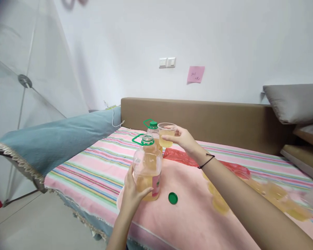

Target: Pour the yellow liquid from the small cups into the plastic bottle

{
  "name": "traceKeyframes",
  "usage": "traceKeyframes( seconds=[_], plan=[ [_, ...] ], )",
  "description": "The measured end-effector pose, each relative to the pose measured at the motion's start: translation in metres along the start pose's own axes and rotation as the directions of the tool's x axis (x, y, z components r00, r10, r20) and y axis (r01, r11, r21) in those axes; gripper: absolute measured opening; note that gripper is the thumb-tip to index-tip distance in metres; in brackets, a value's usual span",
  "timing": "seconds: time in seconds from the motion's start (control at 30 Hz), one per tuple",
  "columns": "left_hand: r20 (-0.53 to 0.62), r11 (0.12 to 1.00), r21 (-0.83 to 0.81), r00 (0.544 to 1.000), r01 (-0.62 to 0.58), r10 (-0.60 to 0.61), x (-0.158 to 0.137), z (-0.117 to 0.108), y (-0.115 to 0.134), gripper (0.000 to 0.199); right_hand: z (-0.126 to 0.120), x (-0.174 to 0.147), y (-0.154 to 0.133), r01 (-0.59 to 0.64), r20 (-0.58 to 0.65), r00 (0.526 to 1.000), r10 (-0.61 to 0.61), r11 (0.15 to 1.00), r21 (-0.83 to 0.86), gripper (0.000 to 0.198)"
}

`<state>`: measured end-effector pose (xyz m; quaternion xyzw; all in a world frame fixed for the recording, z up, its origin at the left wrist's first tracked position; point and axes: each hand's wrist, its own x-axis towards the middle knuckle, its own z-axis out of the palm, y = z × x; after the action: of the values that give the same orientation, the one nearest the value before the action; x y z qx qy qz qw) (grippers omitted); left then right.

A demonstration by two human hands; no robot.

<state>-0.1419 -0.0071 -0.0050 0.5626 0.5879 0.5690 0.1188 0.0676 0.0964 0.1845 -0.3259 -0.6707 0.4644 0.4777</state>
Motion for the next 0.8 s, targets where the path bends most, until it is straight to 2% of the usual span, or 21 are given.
traceKeyframes(
  seconds=[0.2,0.4,0.5,0.63,0.8],
  plan=[
    [0.075,0.991,-0.099,0.993,0.094,-0.087,-0.002,-0.001,-0.010,0.104,0.007,0.010,-0.005,0.017,0.067,0.998,-0.011,0.996,-0.091,0.056],
    [0.113,0.986,-0.157,0.993,0.060,-0.042,0.003,-0.001,-0.011,0.087,0.006,0.010,-0.012,0.043,0.118,0.993,-0.024,0.986,-0.163,0.050],
    [0.114,0.980,-0.169,0.990,0.102,-0.084,0.005,-0.001,-0.008,0.091,0.002,0.010,-0.012,0.072,0.150,0.988,-0.044,0.980,-0.184,0.047],
    [0.115,0.980,-0.125,0.984,0.152,-0.138,0.004,-0.005,-0.003,0.100,-0.002,0.011,-0.012,0.053,0.176,0.984,-0.015,0.975,-0.214,0.050],
    [0.157,0.983,-0.104,0.978,0.152,-0.135,0.004,-0.009,-0.002,0.102,-0.002,0.014,-0.014,0.082,0.227,0.974,-0.026,0.968,-0.238,0.046]
  ],
)
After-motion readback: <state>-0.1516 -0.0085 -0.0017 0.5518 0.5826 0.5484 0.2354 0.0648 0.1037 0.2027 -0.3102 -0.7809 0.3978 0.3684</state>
